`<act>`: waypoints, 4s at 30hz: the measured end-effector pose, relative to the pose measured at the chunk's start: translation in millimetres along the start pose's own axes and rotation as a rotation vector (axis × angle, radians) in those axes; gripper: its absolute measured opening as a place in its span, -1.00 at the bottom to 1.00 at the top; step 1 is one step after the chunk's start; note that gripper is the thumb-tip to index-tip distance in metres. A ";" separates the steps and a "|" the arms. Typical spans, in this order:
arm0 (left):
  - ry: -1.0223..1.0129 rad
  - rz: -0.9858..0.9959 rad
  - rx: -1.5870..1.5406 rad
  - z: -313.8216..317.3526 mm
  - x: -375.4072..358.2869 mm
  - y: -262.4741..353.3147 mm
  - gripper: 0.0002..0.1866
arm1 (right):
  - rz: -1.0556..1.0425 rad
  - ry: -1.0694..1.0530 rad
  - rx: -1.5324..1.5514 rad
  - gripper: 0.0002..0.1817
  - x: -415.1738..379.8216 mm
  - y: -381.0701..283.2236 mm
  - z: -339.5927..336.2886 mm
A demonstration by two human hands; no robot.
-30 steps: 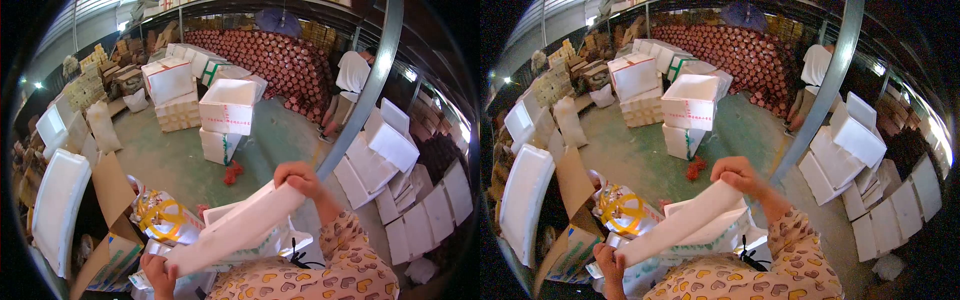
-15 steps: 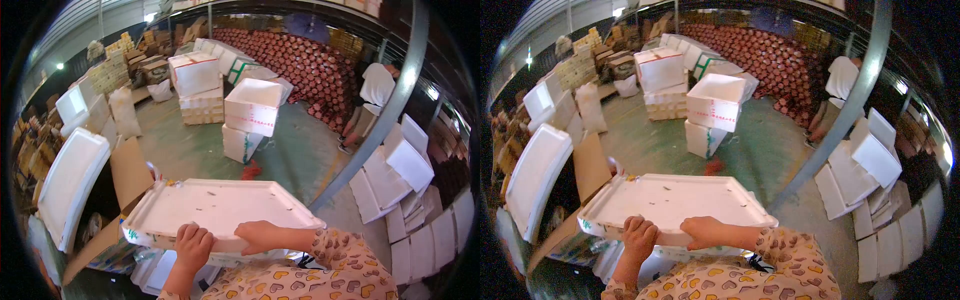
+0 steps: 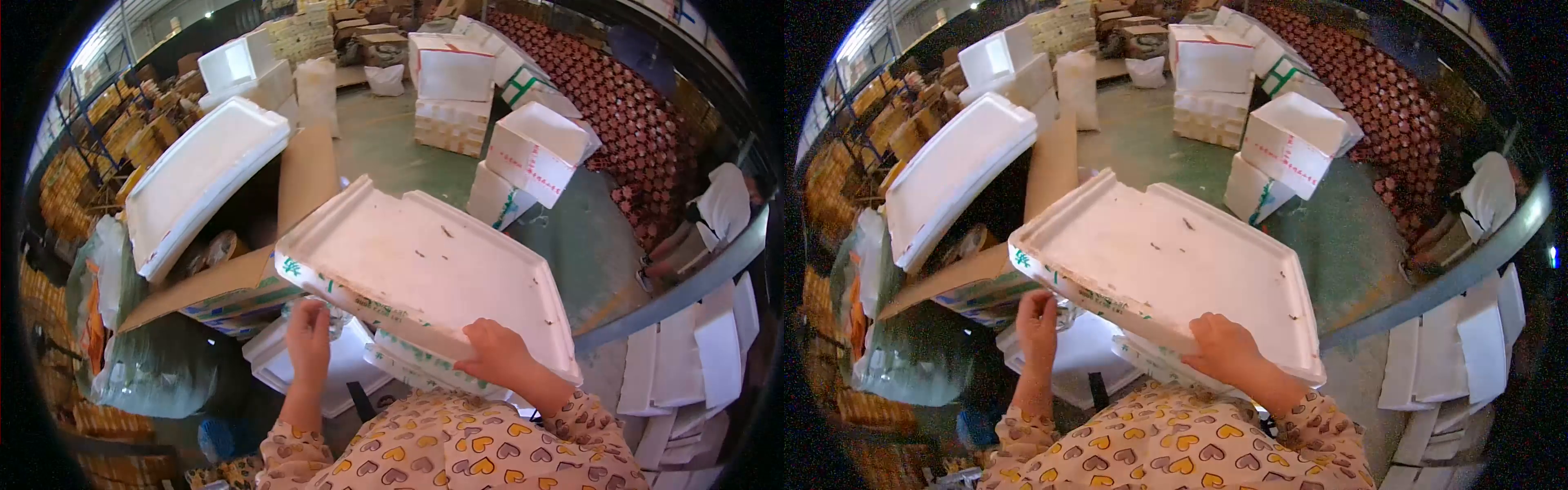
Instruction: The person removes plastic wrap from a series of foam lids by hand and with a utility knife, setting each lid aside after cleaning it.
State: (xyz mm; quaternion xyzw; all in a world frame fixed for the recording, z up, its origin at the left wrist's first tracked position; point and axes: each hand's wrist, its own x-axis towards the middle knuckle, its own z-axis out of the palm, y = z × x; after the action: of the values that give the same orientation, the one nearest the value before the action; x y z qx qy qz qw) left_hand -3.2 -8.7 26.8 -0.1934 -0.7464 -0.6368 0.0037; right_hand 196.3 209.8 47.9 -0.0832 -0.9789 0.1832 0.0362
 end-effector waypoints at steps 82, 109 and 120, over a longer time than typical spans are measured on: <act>0.008 0.156 0.478 -87.7 38.9 -17.1 -0.94 | 0.168 0.071 -0.015 -0.48 -5.5 33.8 -53.3; -0.082 0.903 0.776 5.8 22.4 12.8 -0.87 | -0.141 0.091 -0.155 -0.52 23.6 1.5 -46.8; 0.208 0.693 0.880 -140.3 57.9 -41.2 -0.90 | -0.262 0.208 -0.253 -0.59 -32.4 107.5 -97.1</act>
State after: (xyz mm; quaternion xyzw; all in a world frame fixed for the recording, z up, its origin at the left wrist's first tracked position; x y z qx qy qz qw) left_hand -102.6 -130.5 28.7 -0.3436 -0.8299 -0.2433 0.3661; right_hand 254.1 337.1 97.7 0.0226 -0.9875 0.0429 0.1498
